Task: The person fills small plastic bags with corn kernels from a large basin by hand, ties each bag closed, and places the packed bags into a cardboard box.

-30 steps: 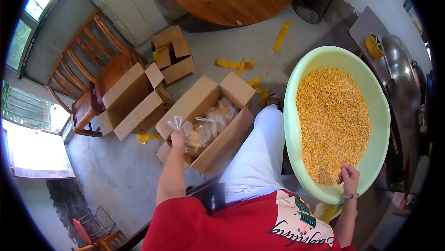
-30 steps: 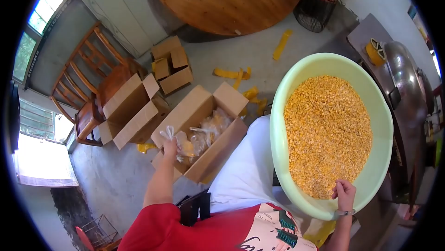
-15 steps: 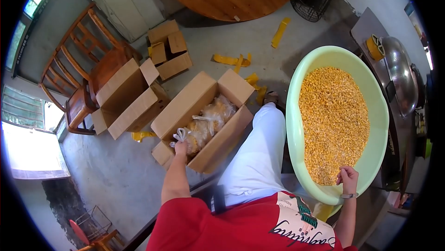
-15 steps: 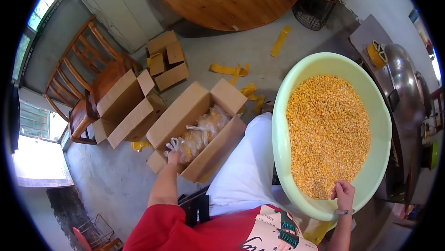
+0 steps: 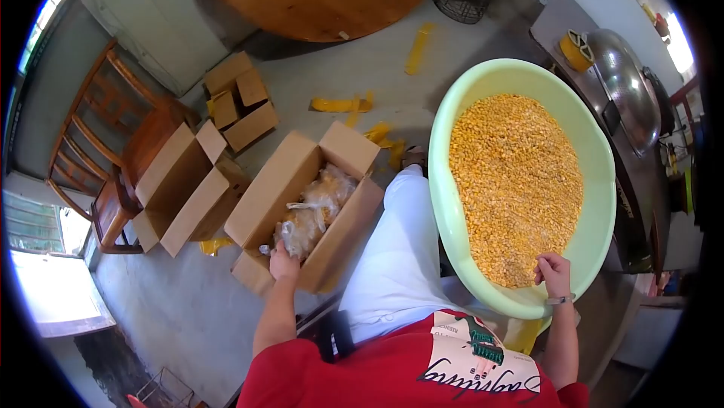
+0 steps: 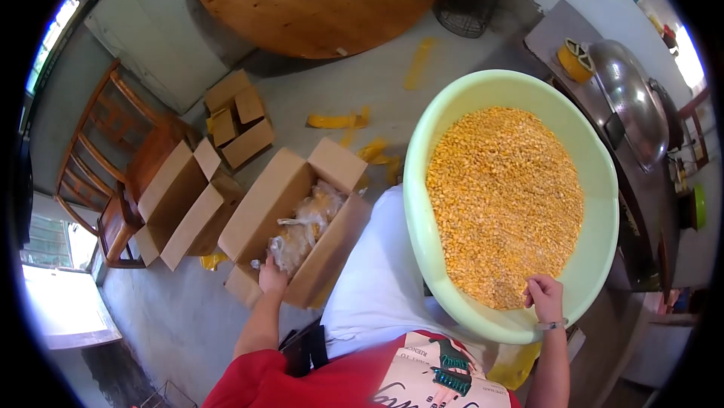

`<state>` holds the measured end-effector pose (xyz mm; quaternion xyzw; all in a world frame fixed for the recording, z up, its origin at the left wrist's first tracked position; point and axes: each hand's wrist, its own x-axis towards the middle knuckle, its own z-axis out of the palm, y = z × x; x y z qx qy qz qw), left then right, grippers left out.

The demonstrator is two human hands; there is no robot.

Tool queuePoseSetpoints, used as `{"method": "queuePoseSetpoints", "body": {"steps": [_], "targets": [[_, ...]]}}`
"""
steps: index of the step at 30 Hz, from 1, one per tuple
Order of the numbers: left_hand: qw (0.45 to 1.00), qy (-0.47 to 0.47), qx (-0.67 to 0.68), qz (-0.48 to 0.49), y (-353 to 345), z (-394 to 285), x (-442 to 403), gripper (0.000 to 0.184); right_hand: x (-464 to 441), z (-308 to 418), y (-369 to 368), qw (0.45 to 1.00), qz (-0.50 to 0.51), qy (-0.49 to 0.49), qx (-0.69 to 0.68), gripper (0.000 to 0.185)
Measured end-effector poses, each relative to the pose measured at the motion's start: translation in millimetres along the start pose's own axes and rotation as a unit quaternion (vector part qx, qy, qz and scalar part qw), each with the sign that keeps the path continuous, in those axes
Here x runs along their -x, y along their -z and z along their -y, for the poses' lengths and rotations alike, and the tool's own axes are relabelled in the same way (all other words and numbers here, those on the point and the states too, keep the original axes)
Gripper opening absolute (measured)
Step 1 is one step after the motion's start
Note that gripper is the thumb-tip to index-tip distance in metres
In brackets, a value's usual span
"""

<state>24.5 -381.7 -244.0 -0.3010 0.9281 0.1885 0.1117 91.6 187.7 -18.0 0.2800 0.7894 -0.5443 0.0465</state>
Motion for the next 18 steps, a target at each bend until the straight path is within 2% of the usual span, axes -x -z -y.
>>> {"method": "queuePoseSetpoints", "body": {"steps": [2,5,8,11,14,17,18], "targets": [[0.997,-0.080,-0.001,-0.021,4.1,2.7,4.0,0.041,-2.1,-1.0,0.4,1.000,0.011,0.000,0.011,0.011],[0.988,-0.132,0.027,0.070,-19.5,18.6,-14.6,0.036,-1.0,0.1,-1.5,1.000,0.015,-0.009,0.018,0.011],[0.983,-0.151,-0.010,0.099,-59.8,39.6,-38.1,0.034,-0.7,-0.3,-0.6,1.000,0.011,-0.012,0.013,0.011],[0.976,-0.065,-0.019,0.208,-75.2,40.1,-52.2,0.036,-1.1,0.4,-0.7,1.000,0.007,-0.017,0.014,0.010],[0.946,-0.129,-0.088,0.284,-82.3,41.7,-69.7,0.038,1.6,3.9,-0.9,1.000,0.010,-0.014,0.007,0.010],[0.936,-0.093,-0.199,0.275,-13.4,-26.5,-45.3,0.037,0.5,8.1,-3.8,1.000,0.019,-0.006,0.000,0.010],[0.944,-0.101,-0.191,0.247,-8.1,-37.2,-42.9,0.035,2.1,8.9,-1.5,1.000,0.015,-0.007,0.002,0.010]]}}
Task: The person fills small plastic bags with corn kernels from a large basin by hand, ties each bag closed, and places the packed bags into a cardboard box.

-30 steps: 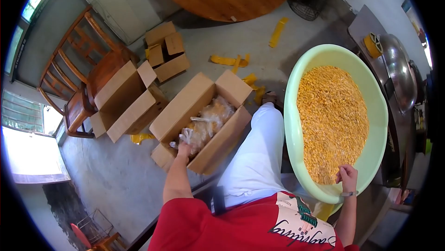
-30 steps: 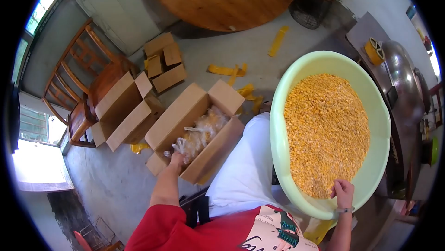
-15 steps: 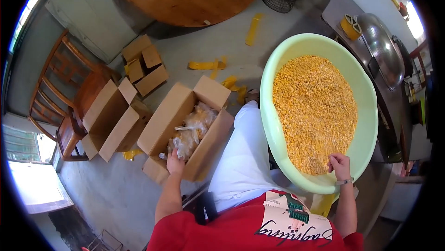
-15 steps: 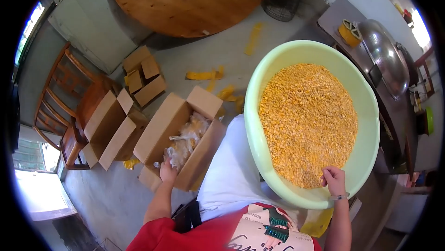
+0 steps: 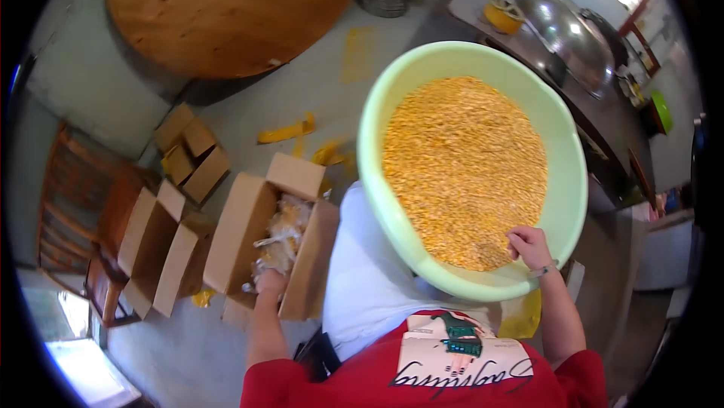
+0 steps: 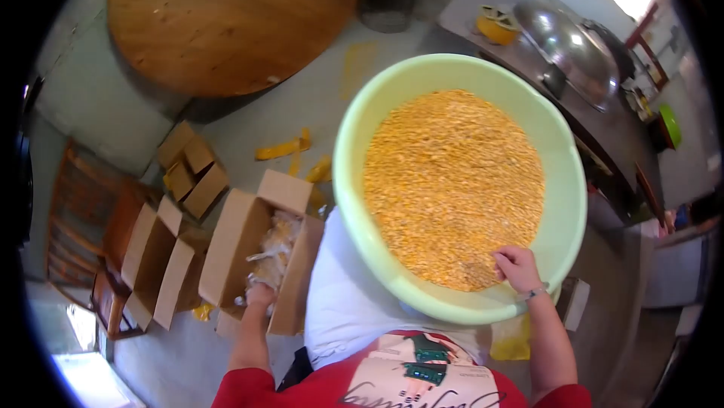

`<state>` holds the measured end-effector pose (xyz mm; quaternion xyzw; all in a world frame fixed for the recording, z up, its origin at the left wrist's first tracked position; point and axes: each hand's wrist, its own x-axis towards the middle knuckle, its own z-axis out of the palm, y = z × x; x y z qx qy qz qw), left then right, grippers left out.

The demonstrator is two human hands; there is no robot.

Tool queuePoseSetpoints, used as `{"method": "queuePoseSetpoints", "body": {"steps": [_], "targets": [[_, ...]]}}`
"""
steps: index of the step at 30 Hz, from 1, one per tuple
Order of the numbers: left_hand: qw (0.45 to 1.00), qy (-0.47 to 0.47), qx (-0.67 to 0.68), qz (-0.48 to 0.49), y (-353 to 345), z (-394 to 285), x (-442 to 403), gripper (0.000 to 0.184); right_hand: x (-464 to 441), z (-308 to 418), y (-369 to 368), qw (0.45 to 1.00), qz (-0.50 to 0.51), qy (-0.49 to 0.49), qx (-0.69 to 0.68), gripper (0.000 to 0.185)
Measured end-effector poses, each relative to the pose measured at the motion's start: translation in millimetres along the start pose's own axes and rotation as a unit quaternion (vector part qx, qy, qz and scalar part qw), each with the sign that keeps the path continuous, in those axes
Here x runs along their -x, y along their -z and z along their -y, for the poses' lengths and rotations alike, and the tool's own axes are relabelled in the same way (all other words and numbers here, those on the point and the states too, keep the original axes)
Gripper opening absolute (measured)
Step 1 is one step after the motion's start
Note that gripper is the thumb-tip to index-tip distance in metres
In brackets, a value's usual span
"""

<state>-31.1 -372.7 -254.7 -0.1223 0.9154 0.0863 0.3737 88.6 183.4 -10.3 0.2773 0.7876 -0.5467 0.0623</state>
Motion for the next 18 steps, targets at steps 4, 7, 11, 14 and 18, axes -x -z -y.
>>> {"method": "queuePoseSetpoints", "body": {"steps": [4,7,11,14,18], "targets": [[0.976,-0.096,0.070,-0.180,30.9,-33.6,0.4,0.024,4.1,7.2,3.8,1.000,-0.001,0.010,0.028,0.010],[0.886,-0.227,0.217,-0.343,65.6,-74.8,8.3,0.018,10.5,14.5,14.6,0.999,-0.030,0.032,-0.014,0.009],[0.753,-0.385,0.419,-0.332,131.0,-174.3,85.8,0.021,31.4,24.5,63.4,0.983,-0.141,0.105,-0.060,0.011],[0.695,-0.481,0.431,-0.317,156.3,-240.7,162.8,0.021,54.4,4.5,115.7,0.949,-0.253,0.136,-0.134,0.015],[0.692,-0.597,0.341,-0.220,137.3,-304.7,231.5,0.023,89.3,-70.5,160.8,0.919,-0.335,0.088,-0.187,0.012]]}}
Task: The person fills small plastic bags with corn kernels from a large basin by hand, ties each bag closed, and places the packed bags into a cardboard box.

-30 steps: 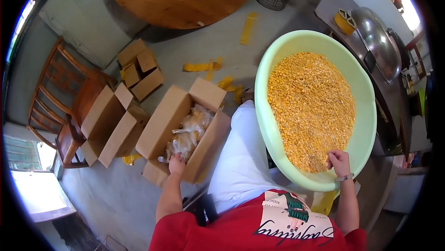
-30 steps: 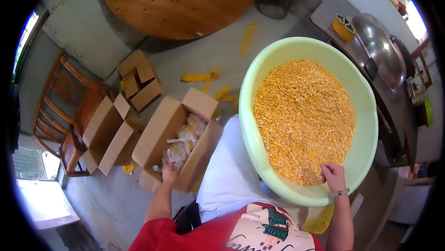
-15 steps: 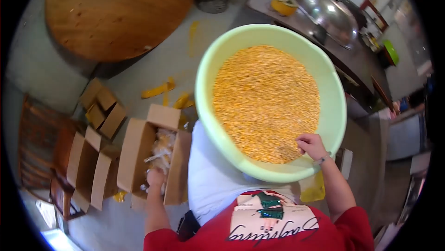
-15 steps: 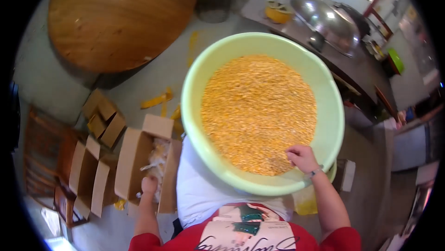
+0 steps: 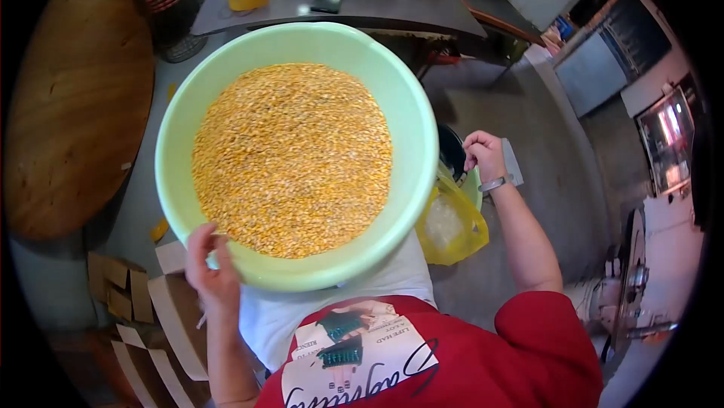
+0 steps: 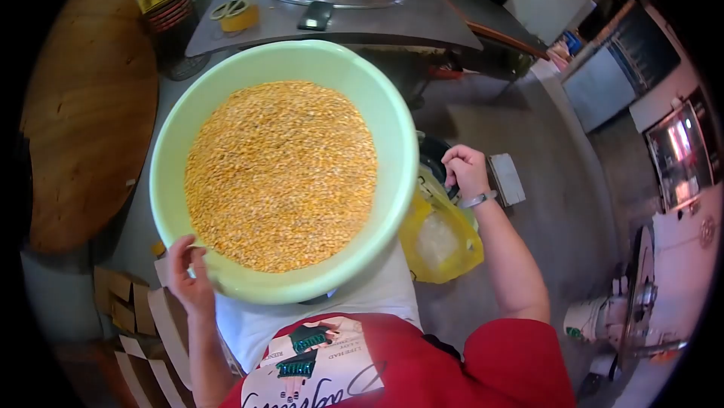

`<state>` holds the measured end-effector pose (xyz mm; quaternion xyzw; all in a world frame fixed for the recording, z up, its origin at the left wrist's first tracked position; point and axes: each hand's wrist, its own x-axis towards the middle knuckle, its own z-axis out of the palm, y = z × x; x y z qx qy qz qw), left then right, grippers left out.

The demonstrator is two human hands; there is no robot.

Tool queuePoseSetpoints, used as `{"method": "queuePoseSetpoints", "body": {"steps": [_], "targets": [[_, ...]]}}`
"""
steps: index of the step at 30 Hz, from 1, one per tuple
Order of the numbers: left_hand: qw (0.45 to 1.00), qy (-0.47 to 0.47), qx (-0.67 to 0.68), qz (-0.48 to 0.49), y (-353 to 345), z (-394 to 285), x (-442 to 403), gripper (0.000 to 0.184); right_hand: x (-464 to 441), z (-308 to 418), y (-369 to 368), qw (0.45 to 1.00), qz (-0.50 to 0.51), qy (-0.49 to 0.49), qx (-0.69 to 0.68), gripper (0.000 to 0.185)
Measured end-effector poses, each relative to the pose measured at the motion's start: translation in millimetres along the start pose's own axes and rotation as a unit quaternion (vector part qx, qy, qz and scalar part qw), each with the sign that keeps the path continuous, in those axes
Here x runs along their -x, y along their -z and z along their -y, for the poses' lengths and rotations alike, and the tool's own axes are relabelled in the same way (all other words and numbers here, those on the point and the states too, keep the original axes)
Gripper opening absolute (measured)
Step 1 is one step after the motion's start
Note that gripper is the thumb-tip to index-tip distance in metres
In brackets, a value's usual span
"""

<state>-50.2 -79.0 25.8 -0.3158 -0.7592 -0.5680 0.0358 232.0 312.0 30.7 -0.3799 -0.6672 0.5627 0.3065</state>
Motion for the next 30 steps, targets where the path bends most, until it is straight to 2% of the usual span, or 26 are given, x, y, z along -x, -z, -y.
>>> {"method": "queuePoseSetpoints", "body": {"steps": [3,5,6,9,12,15,17,19,20,22,24,27,30], "targets": [[0.987,-0.090,-0.001,0.137,-57.4,-24.2,7.4,0.027,17.7,-71.1,37.5,0.986,-0.064,-0.136,0.075,0.013],[0.978,-0.024,0.019,0.205,-79.5,-31.3,20.9,0.026,39.1,-139.3,62.1,0.951,-0.017,-0.259,0.167,0.014],[0.971,0.011,0.028,0.237,-87.0,-33.7,26.4,0.025,53.6,-171.4,70.9,0.934,0.011,-0.288,0.209,0.015],[0.970,-0.019,-0.022,0.241,-92.0,-36.7,26.3,0.023,87.6,-236.3,91.2,0.858,0.115,-0.363,0.345,0.026],[0.971,0.021,-0.028,0.238,-91.2,-28.6,27.7,0.021,117.3,-301.3,96.3,0.877,0.077,-0.319,0.350,0.039],[0.968,0.003,-0.050,0.247,-98.2,-34.6,26.0,0.018,121.9,-286.9,70.3,0.867,-0.012,-0.465,0.178,0.065],[0.961,-0.019,-0.069,0.265,-97.3,-32.4,25.7,0.016,124.4,-307.1,52.6,0.867,-0.077,-0.484,0.089,0.050],[0.957,-0.012,-0.077,0.278,-98.2,-32.3,25.3,0.014,132.7,-361.2,52.9,0.911,0.006,-0.383,0.153,0.031],[0.955,-0.009,-0.081,0.285,-98.1,-32.5,25.3,0.013,138.3,-416.1,66.3,0.924,0.122,-0.259,0.255,0.020],[0.953,0.013,-0.080,0.291,-97.9,-30.8,26.6,0.012,136.8,-420.2,66.9,0.918,0.164,-0.223,0.285,0.008],[0.952,0.034,-0.074,0.294,-98.6,-30.3,25.7,0.011,121.3,-342.5,56.7,0.903,0.016,-0.403,0.146,0.006],[0.952,0.073,-0.050,0.293,-99.7,-26.6,26.9,0.010,119.0,-319.0,76.0,0.895,-0.069,-0.429,0.102,0.006],[0.952,0.103,-0.026,0.289,-98.5,-23.1,28.6,0.009,120.2,-290.5,88.4,0.903,-0.095,-0.411,0.079,0.005]]}}
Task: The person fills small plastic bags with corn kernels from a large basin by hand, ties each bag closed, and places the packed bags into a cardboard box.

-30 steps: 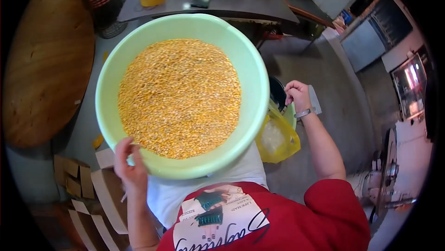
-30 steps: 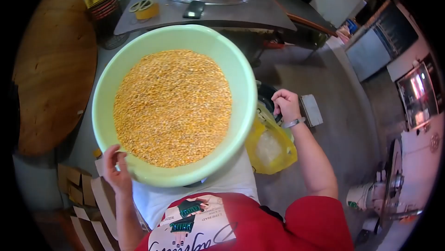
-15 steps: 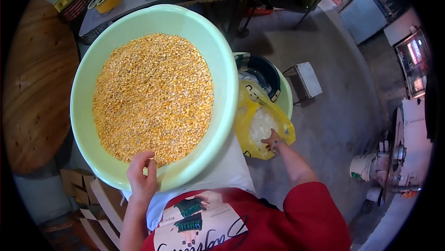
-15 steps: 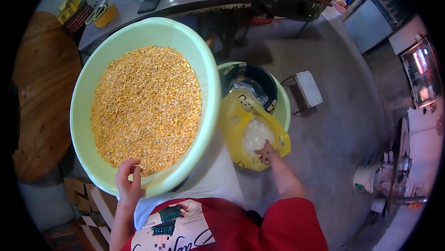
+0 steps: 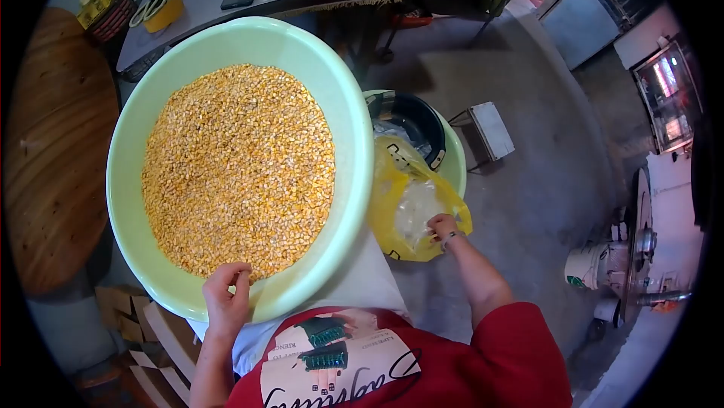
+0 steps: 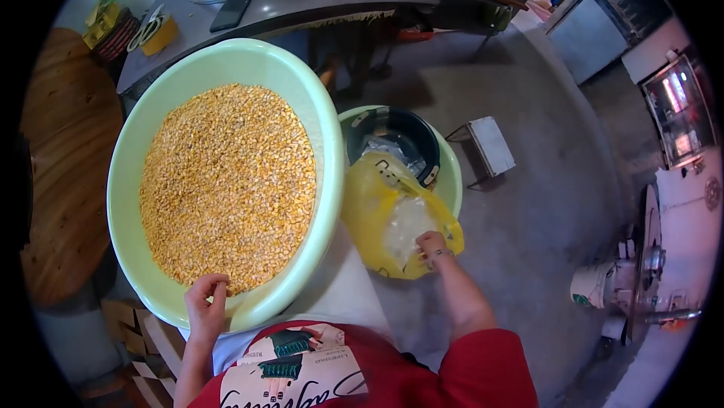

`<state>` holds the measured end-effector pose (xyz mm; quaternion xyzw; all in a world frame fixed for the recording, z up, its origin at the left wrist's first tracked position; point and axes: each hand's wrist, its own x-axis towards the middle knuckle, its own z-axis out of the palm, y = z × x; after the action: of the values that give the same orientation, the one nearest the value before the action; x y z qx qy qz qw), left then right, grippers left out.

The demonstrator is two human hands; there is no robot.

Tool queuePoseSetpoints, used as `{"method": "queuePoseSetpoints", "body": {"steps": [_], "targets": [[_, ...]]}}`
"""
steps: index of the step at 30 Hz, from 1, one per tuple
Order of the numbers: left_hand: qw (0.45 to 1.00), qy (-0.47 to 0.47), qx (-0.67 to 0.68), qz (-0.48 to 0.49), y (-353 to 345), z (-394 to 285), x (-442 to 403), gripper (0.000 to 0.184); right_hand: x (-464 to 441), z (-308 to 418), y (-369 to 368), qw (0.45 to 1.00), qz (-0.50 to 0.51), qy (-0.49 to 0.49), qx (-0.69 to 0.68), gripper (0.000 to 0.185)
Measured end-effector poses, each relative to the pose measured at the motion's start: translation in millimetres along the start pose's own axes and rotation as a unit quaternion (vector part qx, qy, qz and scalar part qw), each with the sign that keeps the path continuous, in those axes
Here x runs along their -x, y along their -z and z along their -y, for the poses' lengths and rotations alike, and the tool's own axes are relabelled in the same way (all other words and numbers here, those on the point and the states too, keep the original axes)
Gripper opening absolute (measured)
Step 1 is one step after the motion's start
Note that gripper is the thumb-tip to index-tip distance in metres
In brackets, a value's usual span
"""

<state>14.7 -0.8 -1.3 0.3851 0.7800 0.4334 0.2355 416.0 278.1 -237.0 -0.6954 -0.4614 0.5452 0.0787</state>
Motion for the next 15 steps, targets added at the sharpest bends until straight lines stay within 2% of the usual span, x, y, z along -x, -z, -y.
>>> {"method": "queuePoseSetpoints", "body": {"steps": [3,8,11,15], "targets": [[1.000,0.001,0.004,0.004,1.1,0.8,-0.6,0.008,25.1,34.4,16.8,0.994,0.019,0.002,-0.104,0.009],[1.000,-0.009,0.022,0.016,1.5,1.5,-0.1,0.008,28.9,70.8,35.9,0.966,-0.010,0.158,-0.204,0.015],[0.999,-0.028,0.026,0.031,4.3,3.7,-0.7,0.009,57.8,117.4,40.7,0.940,-0.025,0.253,-0.226,0.018],[0.997,-0.044,0.040,0.049,6.6,-4.0,-2.9,0.014,125.6,198.7,30.0,0.888,0.027,0.399,-0.229,0.017]]}}
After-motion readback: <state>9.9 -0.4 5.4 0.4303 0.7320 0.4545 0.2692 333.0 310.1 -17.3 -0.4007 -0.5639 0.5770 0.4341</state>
